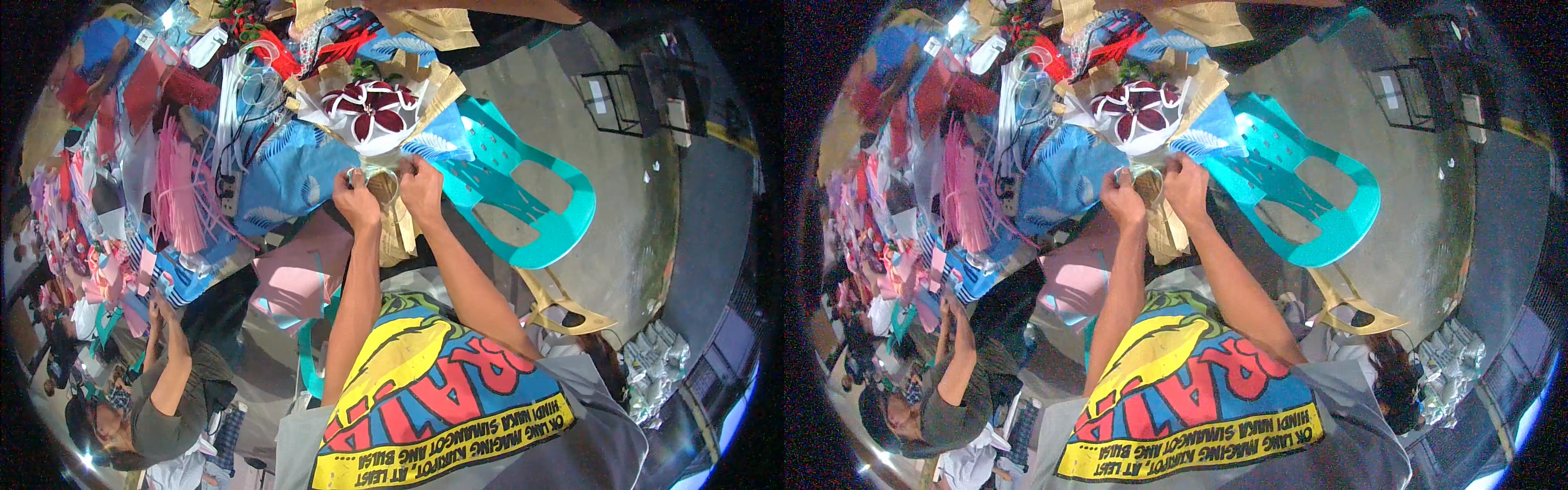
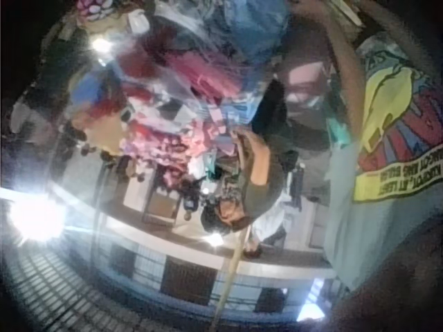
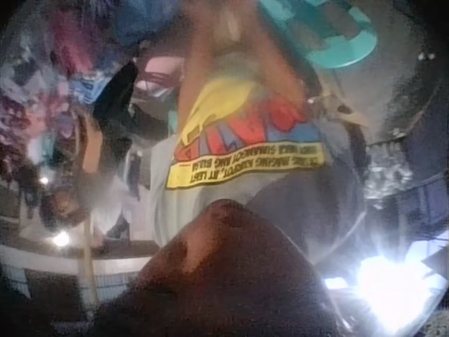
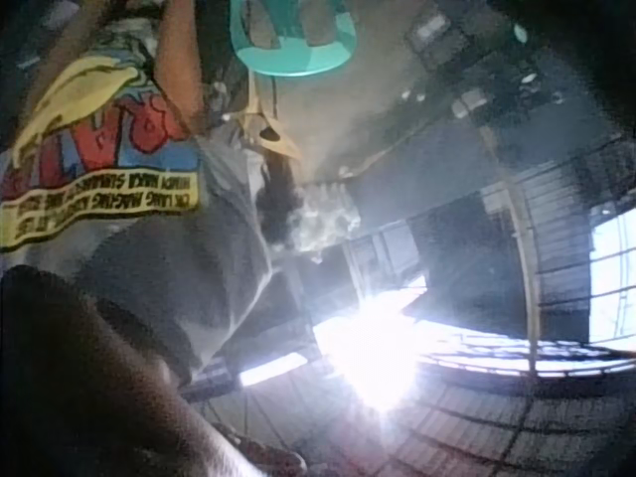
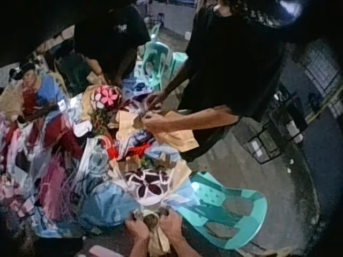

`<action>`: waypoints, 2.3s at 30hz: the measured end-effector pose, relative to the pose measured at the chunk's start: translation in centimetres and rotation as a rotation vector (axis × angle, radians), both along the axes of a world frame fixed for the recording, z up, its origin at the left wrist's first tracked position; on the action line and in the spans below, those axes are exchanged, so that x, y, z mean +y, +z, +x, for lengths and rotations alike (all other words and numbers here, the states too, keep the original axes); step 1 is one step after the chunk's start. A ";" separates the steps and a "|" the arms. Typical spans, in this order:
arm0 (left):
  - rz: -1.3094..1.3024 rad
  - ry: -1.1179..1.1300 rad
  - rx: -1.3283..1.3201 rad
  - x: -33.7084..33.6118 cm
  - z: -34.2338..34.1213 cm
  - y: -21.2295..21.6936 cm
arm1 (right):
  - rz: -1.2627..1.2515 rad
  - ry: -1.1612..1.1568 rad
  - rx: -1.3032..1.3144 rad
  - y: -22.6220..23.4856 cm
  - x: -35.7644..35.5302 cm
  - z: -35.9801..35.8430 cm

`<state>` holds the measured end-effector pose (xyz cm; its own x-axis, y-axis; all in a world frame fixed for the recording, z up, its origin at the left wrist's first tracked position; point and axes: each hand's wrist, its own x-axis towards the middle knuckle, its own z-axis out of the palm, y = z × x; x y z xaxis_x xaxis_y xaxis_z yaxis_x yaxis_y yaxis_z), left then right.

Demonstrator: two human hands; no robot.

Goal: The person assembles a paper flower bouquet by folding wrapping paper around the stems, applying glue from a hot glue gun to attach decorative lace, and tying a ribbon into a bow around the base.

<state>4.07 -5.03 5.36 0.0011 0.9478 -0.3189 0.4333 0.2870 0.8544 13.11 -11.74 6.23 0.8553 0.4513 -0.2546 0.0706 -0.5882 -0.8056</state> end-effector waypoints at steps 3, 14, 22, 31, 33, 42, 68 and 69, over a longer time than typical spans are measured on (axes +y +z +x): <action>0.011 -0.016 -0.038 0.4 -0.6 -0.6 | -0.039 -0.004 -0.003 0.2 0.1 -0.1; -0.016 0.026 -0.171 0.6 -0.3 -0.2 | -0.062 -0.003 0.043 0.2 0.1 0.7; -0.051 0.047 -0.222 0.8 -0.3 -0.7 | -0.045 -0.053 0.087 -0.4 0.0 0.8; -0.070 0.058 -0.240 1.0 -0.7 -1.5 | -0.026 -0.097 0.186 -1.1 0.0 0.7; -0.067 0.056 -0.246 1.1 -0.6 -1.6 | 0.018 -0.141 0.228 -2.1 -0.1 0.5; -0.107 0.068 -0.316 1.2 -0.9 -1.9 | 0.491 -0.484 0.704 -3.9 0.2 -0.2; -0.025 -0.445 -0.337 4.8 -4.9 -0.9 | 0.175 -0.023 0.519 1.0 -3.3 -0.4; -0.087 -0.427 -0.349 4.9 -4.7 -0.6 | 0.152 -0.015 0.512 0.4 -3.9 -0.3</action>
<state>-0.66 -0.17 4.72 0.4988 0.8101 -0.3082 0.2218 0.2245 0.9489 12.84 -15.66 6.62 0.6455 0.5043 -0.5735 -0.3615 -0.4598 -0.8111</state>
